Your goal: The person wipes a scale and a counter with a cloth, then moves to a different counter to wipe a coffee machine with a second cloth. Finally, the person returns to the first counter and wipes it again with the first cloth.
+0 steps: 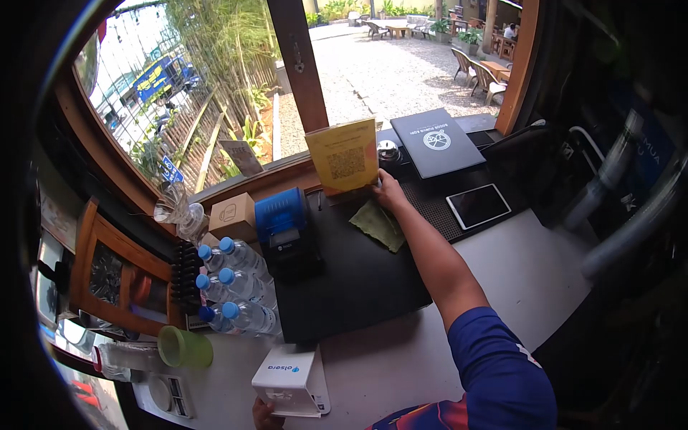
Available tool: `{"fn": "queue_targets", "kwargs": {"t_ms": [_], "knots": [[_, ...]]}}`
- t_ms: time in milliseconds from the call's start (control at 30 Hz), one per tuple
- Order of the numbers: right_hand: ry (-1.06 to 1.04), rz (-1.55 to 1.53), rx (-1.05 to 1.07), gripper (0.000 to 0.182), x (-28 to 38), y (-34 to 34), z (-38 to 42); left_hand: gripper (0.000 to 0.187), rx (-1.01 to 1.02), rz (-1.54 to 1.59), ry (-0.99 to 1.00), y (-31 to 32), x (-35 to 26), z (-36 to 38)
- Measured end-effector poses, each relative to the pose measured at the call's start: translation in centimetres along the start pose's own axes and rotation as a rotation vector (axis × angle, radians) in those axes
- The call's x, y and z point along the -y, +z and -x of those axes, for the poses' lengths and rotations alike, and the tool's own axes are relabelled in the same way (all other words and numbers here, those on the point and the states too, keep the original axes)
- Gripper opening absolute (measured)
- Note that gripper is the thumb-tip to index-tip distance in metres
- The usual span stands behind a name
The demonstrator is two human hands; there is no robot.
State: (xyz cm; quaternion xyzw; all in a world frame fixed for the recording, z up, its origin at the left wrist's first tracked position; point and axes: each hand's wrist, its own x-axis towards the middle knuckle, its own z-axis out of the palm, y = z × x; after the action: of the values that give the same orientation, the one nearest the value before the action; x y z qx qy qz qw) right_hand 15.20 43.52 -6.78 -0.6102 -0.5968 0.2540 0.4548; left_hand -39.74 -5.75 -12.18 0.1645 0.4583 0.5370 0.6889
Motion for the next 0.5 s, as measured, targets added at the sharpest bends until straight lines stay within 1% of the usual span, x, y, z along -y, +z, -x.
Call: {"fn": "queue_targets", "kwargs": {"t_ms": [33, 67, 133, 167, 333, 367, 433, 500], "knots": [[0.000, -0.013, 0.026, 0.037, -0.2, -0.2, -0.1, 0.068, 0.034, -0.031, -0.016, -0.7, 0.1, -0.3], [-0.002, -0.027, 0.049, 0.038, -0.3, -0.3, -0.3, 0.067, 0.006, -0.013, 0.006, -1.1, 0.6, -0.3], [0.013, -0.038, 0.068, 0.039, 0.2, -0.5, 0.1, 0.067, -0.048, 0.020, 0.054, 2.6, -0.6, 0.1], [0.018, -0.044, 0.077, 0.040, 0.6, -0.6, 0.2, 0.067, -0.043, 0.024, 0.053, 2.6, -0.8, 0.2], [0.068, 0.022, 0.003, 0.041, 1.8, -0.3, 1.3, 0.066, -0.014, 0.042, 0.041, 1.6, -0.5, -0.3], [0.071, 0.023, -0.003, 0.041, 2.0, -0.2, 1.4, 0.066, -0.037, 0.025, 0.037, 1.4, -0.4, -0.3], [0.069, 0.009, 0.007, 0.041, 2.7, -0.5, 1.7, 0.066, -0.078, -0.003, 0.028, 3.5, -1.4, 0.3], [0.079, 0.022, -0.007, 0.042, 3.2, -0.6, 2.2, 0.066, -0.025, 0.031, 0.042, 2.9, -1.1, 0.1]]}}
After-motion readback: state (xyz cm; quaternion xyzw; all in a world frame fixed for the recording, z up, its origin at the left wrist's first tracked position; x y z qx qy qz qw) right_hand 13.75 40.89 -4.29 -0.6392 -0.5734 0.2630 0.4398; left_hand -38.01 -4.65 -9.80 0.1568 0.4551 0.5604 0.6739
